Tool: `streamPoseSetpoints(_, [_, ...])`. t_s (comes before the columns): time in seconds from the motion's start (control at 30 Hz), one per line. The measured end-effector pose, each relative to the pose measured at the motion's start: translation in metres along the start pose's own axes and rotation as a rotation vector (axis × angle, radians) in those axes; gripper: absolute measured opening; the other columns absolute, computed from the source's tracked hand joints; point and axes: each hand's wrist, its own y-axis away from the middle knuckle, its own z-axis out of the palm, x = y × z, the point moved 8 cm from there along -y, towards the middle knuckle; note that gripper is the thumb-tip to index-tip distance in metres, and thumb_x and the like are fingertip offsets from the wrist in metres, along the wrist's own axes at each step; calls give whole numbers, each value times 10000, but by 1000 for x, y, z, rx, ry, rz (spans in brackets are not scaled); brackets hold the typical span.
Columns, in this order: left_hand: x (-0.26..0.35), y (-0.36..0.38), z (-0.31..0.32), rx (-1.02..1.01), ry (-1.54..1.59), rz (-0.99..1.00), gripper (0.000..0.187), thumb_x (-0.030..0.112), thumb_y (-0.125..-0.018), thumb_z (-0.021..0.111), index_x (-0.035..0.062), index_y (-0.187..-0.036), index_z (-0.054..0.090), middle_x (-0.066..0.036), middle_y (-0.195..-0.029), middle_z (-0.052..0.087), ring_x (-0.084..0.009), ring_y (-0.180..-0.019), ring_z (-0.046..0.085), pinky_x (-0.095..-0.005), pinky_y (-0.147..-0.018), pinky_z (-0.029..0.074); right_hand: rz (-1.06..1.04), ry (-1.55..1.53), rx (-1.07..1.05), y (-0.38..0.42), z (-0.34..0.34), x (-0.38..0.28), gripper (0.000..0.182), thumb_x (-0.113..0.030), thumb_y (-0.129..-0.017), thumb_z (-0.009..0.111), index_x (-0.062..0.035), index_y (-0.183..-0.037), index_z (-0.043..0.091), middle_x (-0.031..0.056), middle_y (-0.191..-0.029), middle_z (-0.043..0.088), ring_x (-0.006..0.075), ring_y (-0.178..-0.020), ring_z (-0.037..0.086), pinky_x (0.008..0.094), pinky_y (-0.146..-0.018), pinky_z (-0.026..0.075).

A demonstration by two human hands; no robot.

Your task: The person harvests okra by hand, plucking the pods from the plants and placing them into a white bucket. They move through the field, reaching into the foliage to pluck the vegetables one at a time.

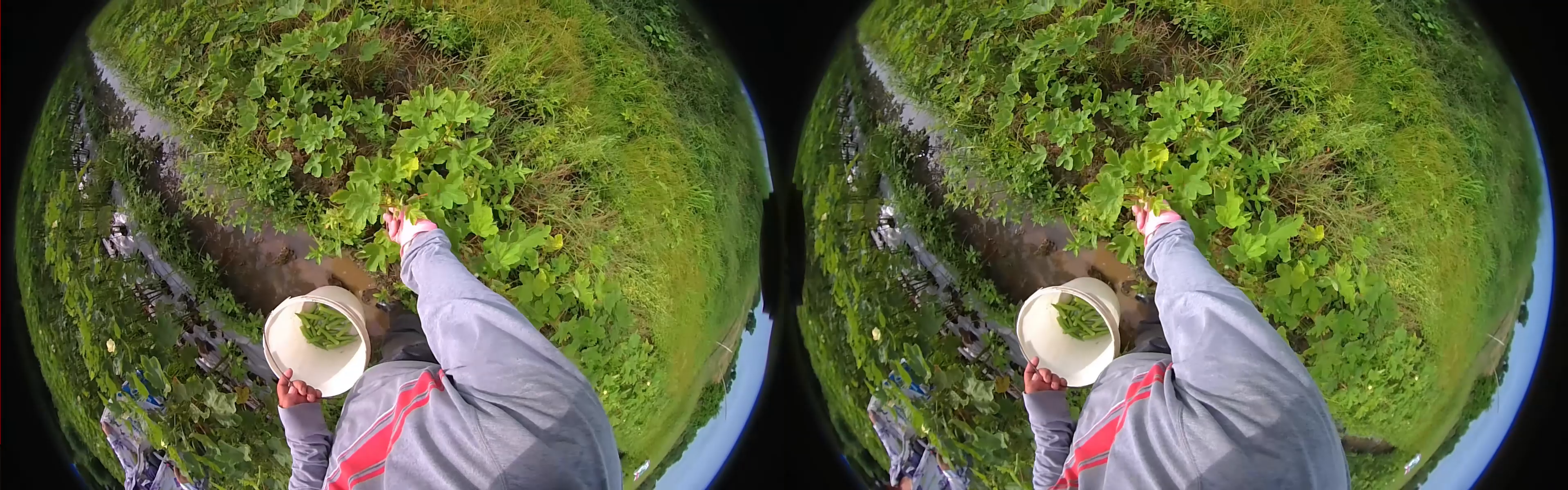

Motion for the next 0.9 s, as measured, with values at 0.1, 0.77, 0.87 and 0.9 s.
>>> streamPoseSetpoints(0.1, [-3, -4, -8, -17, 0, -10, 329, 183, -909, 435, 172, -1235, 392, -38, -669, 497, -210, -497, 490, -430, -516, 473, -87, -287, -305, -129, -75, 11, 112, -131, -863, 511, -102, -961, 557, 66, -820, 581, 187, -657, 560, 306, -518, 472])
streamPoseSetpoints(0.77, [-17, -20, -11, -93, -45, -14, 460, 99, -821, 505, 156, -1263, 392, -54, -678, 508, -218, -510, 512, -421, -508, 469, 86, -62, 70, -25, -109, -18, 225, -73, -836, 583, -1, -1045, 545, 161, -965, 626, 256, -721, 605, 402, -668, 534])
streamPoseSetpoints(0.87, [-17, -20, -11, -98, -27, -14, 454, 96, -815, 503, 151, -1252, 392, -51, -663, 489, -213, -500, 498, -419, -510, 471, 134, 59, -32, -37, -112, -12, 193, -85, -867, 543, 18, -1030, 541, 163, -936, 614, 252, -726, 598, 397, -656, 517])
streamPoseSetpoints(0.9, [-16, -21, -12, -74, -52, -10, 446, 99, -815, 502, 149, -1246, 395, -50, -662, 486, -213, -498, 495, -417, -512, 473, 151, 164, -111, -45, -108, -11, 179, -106, -902, 495, 33, -1007, 538, 159, -894, 598, 244, -732, 589, 386, -640, 496])
